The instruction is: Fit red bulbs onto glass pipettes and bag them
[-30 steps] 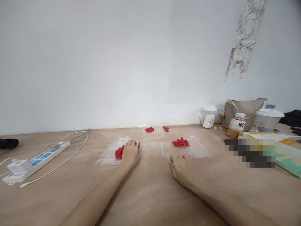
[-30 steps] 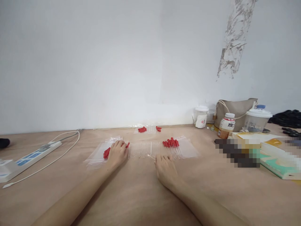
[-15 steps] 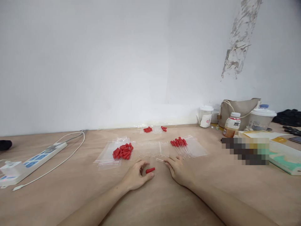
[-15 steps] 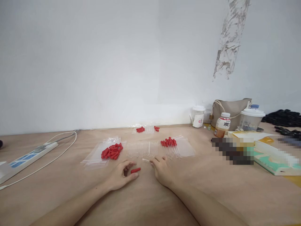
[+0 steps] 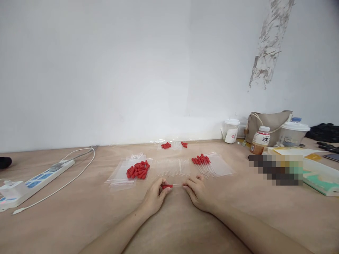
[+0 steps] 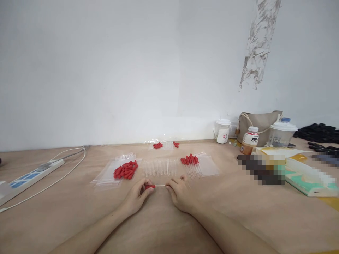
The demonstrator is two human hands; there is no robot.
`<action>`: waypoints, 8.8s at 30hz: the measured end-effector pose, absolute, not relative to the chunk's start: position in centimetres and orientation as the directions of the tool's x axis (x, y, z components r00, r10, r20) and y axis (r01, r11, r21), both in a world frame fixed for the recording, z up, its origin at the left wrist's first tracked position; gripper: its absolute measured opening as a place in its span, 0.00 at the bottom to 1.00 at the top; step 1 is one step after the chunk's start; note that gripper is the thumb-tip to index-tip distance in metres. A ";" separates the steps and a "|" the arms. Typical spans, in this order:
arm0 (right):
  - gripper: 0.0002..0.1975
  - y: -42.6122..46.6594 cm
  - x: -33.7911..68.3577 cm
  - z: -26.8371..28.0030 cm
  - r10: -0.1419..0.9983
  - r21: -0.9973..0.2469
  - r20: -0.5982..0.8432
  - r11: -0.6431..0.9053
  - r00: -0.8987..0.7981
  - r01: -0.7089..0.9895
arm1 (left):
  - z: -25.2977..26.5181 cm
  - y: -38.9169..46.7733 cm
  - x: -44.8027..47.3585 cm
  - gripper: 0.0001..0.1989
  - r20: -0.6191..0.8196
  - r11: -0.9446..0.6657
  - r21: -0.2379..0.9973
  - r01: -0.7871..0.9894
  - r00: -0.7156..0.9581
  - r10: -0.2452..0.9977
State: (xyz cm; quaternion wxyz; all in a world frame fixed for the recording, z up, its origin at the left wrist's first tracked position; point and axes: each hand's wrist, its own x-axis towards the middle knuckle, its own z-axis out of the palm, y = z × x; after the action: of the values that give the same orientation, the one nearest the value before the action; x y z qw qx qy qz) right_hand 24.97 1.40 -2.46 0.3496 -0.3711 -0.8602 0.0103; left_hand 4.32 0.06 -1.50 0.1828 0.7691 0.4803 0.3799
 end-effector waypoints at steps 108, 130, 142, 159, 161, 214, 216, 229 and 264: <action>0.20 8.9 26.0 0.4 0.962 -0.244 0.251 -0.043 0.106 0.969 | -0.8 0.2 2.6 0.09 0.387 -0.602 0.447 0.662 0.464 0.797; 0.14 7.1 24.6 1.2 0.943 -0.109 0.330 0.083 -0.043 0.991 | 1.1 2.3 -2.5 0.06 0.595 -0.333 0.145 0.932 0.186 0.782; 0.11 1.6 26.2 -2.1 0.635 0.070 0.680 0.441 -0.366 0.895 | 0.5 4.6 -3.0 0.07 0.616 -0.096 0.012 0.995 0.069 0.785; 0.09 1.7 26.2 -2.6 0.684 -0.150 0.603 0.602 -0.410 0.784 | -0.4 0.5 2.9 0.06 0.579 -0.618 0.334 0.711 0.363 0.730; 0.09 1.8 26.2 -2.9 0.667 -0.206 0.613 0.653 -0.424 0.729 | -1.1 0.0 4.0 0.06 0.494 -0.600 0.434 0.672 0.379 0.782; 0.13 0.5 24.1 -1.6 0.742 -0.309 0.413 0.659 -0.527 0.686 | -0.9 -0.5 4.8 0.11 0.389 -0.718 0.243 0.652 0.612 0.688; 0.14 0.4 24.1 -1.4 0.740 -0.285 0.398 0.661 -0.541 0.694 | -1.0 -0.2 4.5 0.11 0.398 -0.730 0.226 0.645 0.623 0.673; 0.15 2.6 26.7 0.6 0.854 -0.240 0.467 0.373 -0.230 0.896 | -0.8 -0.2 2.7 0.19 0.428 -0.602 0.408 0.686 0.439 0.790; 0.08 10.1 24.7 0.3 0.952 -0.183 0.294 -0.028 0.082 0.983 | -0.3 -0.3 2.6 0.10 0.361 -0.624 0.430 0.652 0.510 0.781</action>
State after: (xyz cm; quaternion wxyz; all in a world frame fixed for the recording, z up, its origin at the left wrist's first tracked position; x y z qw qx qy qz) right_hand 24.68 10.07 0.27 0.1702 -0.7156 -0.6759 -0.0450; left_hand 2.60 -0.32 -0.25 0.1202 0.8605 0.4164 0.2676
